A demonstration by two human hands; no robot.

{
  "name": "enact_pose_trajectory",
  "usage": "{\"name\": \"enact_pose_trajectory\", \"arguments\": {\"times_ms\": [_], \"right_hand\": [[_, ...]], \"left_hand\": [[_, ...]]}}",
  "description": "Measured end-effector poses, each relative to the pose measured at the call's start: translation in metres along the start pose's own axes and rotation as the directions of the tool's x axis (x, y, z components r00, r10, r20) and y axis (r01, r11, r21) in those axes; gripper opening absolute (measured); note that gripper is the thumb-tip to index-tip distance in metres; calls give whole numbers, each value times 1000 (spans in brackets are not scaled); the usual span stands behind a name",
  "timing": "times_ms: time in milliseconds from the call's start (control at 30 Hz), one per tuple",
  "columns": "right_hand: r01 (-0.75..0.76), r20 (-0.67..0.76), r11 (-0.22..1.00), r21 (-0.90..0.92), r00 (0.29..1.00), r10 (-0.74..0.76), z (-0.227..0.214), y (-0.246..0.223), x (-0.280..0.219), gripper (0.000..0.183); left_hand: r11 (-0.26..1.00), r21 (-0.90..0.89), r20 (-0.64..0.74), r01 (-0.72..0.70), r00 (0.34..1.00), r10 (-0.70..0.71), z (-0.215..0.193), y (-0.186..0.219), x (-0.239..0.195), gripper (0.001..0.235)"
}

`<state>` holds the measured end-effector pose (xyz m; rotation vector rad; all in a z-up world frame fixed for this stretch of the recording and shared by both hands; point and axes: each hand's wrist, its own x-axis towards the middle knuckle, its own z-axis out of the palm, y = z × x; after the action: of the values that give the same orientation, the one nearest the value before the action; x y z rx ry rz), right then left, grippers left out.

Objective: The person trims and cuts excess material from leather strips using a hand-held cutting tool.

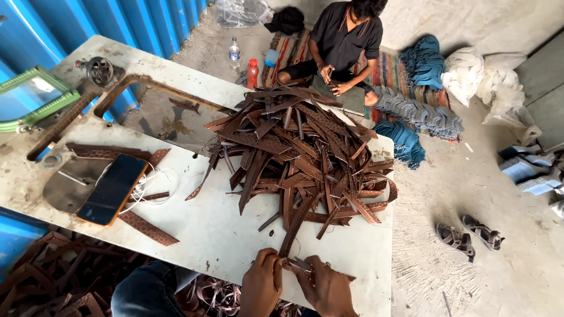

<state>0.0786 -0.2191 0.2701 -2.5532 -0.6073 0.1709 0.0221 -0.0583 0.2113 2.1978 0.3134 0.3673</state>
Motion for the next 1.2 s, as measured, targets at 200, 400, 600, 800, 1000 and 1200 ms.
{"name": "enact_pose_trajectory", "arguments": {"times_ms": [200,400,600,800,1000,1200], "right_hand": [[234,-161,972,29,960,-227,-12,-11,-1,25],[277,-12,951,-140,960,-281,-4,3,4,23],[255,-4,958,-134,966,-257,-2,7,3,22],[258,23,952,-164,966,-257,-4,4,8,22],[273,120,955,-117,958,-260,-25,-12,16,24],[107,274,987,-123,959,-70,-22,1,21,21]], "left_hand": [[998,-58,0,30,1000,-30,-3,6,-3,15],[999,-29,-29,-15,999,14,9,-4,-9,17],[999,-16,-50,-30,998,30,12,-6,-10,16],[988,40,-19,-149,989,150,18,-20,-17,22],[940,169,89,-296,954,285,43,-37,-29,27],[995,7,-62,-99,993,99,17,-9,-15,18]]}}
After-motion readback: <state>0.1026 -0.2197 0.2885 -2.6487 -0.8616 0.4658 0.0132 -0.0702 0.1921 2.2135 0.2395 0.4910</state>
